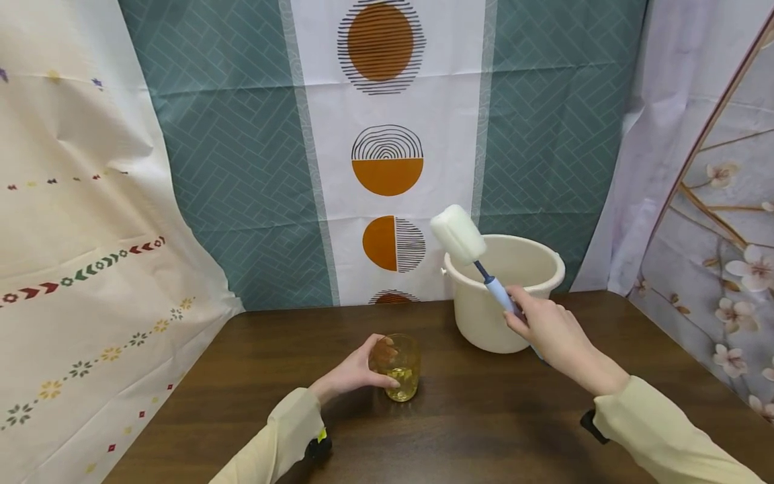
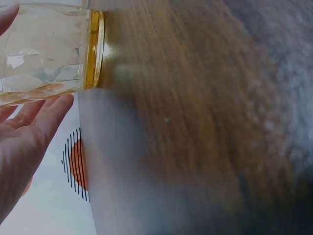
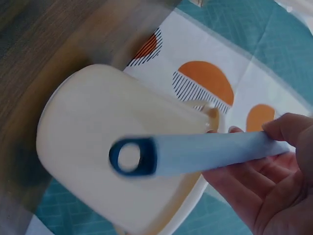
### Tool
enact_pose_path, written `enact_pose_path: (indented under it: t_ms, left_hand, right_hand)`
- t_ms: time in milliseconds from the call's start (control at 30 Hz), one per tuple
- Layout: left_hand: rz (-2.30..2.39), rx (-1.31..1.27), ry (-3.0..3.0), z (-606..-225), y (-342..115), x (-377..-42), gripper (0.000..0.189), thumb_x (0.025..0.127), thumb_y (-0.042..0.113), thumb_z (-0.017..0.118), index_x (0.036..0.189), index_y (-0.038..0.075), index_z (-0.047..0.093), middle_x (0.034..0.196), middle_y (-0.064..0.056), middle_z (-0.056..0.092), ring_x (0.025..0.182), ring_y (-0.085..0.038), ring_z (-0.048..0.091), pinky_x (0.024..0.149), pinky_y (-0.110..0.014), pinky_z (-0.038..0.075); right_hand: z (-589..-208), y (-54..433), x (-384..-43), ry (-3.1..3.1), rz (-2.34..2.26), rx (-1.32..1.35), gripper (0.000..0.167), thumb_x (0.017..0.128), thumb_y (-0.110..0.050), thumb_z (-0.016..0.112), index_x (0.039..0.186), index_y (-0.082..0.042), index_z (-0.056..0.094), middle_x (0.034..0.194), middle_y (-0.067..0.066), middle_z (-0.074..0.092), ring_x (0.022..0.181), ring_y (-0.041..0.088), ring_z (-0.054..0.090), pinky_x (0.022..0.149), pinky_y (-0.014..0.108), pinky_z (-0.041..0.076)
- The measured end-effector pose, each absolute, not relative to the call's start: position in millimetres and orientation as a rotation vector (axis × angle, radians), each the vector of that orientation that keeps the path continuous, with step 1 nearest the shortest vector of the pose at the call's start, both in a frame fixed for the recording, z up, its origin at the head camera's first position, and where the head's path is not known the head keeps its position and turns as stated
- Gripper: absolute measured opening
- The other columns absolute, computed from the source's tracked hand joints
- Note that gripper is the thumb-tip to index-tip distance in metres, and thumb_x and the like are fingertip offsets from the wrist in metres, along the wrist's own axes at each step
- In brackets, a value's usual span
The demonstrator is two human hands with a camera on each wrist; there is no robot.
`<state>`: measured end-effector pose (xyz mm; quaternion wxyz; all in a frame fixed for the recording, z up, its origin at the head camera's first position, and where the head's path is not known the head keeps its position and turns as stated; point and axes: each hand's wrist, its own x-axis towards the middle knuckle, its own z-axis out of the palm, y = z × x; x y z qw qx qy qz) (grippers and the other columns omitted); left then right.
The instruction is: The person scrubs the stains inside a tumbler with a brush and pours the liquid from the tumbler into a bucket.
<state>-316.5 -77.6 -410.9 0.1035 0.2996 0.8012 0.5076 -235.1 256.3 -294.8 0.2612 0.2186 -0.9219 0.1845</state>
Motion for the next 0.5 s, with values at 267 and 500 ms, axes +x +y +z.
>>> enact_pose_path:
  t_ms: [267,500]
  left_hand:
    - [1.518,0.884,2.345,-412.1,-77.4,-316.9,0.067,0.071,0.019,0.078,0.122,0.007,0.037,0.115,-0.008,0.051,0.103,-0.023,0.050,0.081,-0.035,0.041]
    - [1.517,0.901,2.360,-411.2,-77.1,-317.4,0.067,0.070,0.020,0.079,0.121,0.006,0.037,0.114,-0.009,0.051,0.102,-0.023,0.050,0.081,-0.033,0.041]
  right_hand:
    - [-299.1,251.4,-235.2,-2.339,0.326,0.751,0.035,0.075,-0.003,0.069,0.106,-0.009,0.054,0.072,-0.008,0.052,0.050,0.003,0.036,0.041,0.023,0.029]
    - [-300.3,254.0,-236.1,-2.305,0.246,0.770,0.038,0.073,-0.005,0.071,0.106,-0.014,0.053,0.070,-0.011,0.049,0.049,0.003,0.035,0.038,0.023,0.027]
